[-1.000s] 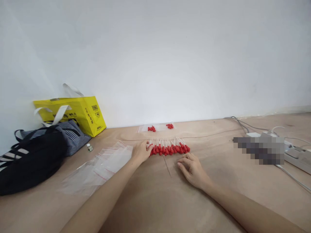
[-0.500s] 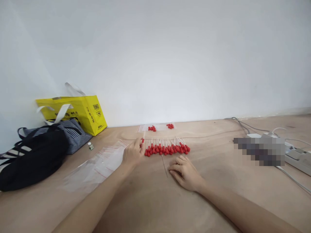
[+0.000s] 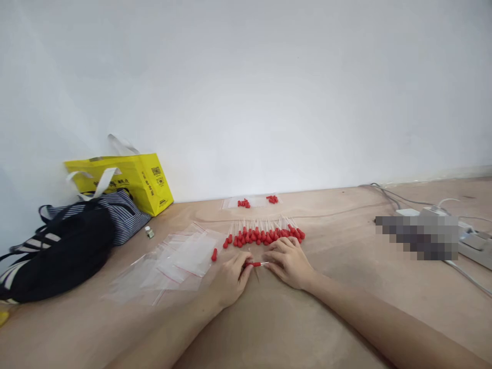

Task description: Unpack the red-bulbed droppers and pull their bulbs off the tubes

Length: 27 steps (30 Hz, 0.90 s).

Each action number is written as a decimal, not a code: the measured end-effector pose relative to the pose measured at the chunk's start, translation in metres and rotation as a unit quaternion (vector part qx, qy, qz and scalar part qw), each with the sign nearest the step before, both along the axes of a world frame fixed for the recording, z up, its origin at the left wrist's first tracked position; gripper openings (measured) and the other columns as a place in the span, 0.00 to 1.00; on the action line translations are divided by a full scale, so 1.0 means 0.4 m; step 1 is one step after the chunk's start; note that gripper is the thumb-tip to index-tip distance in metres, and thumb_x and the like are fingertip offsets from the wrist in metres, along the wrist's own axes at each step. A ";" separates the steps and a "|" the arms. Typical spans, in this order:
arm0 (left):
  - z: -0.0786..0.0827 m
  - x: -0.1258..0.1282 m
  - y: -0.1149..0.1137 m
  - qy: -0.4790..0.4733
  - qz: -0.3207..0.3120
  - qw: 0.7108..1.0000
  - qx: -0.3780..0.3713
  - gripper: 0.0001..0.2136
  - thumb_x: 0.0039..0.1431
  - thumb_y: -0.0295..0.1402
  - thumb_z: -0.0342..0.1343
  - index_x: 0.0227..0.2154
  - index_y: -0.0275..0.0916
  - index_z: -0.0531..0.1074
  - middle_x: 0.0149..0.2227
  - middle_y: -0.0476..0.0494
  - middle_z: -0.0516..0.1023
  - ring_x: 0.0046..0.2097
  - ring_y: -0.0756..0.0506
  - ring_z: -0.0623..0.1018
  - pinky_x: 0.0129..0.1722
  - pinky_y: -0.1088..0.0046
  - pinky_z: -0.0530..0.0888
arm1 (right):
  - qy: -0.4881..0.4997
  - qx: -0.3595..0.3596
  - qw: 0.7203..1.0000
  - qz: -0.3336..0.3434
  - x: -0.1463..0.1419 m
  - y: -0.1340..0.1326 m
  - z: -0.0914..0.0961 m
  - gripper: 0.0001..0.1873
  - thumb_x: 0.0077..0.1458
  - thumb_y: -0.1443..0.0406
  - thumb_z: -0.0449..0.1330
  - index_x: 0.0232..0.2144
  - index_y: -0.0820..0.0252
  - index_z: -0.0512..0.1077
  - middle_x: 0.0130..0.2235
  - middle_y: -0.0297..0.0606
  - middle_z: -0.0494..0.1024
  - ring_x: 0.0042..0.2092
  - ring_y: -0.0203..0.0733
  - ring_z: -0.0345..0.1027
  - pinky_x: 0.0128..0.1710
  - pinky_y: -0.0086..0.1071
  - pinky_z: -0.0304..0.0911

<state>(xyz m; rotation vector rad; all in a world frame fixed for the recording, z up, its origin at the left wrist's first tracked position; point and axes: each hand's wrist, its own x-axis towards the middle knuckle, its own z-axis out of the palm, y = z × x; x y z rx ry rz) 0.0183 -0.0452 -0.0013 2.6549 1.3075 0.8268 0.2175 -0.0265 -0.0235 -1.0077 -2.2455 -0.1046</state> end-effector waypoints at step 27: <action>-0.028 0.013 0.017 0.052 -0.054 0.976 0.205 0.13 0.59 0.30 0.44 0.20 0.38 0.66 0.20 0.51 0.70 0.27 0.50 0.69 0.37 0.68 0.63 | -0.004 0.083 0.995 0.057 0.005 -0.020 -0.006 0.10 0.55 0.68 0.48 0.27 0.59 0.69 0.20 0.30 0.68 0.25 0.32 0.56 0.33 0.33 0.42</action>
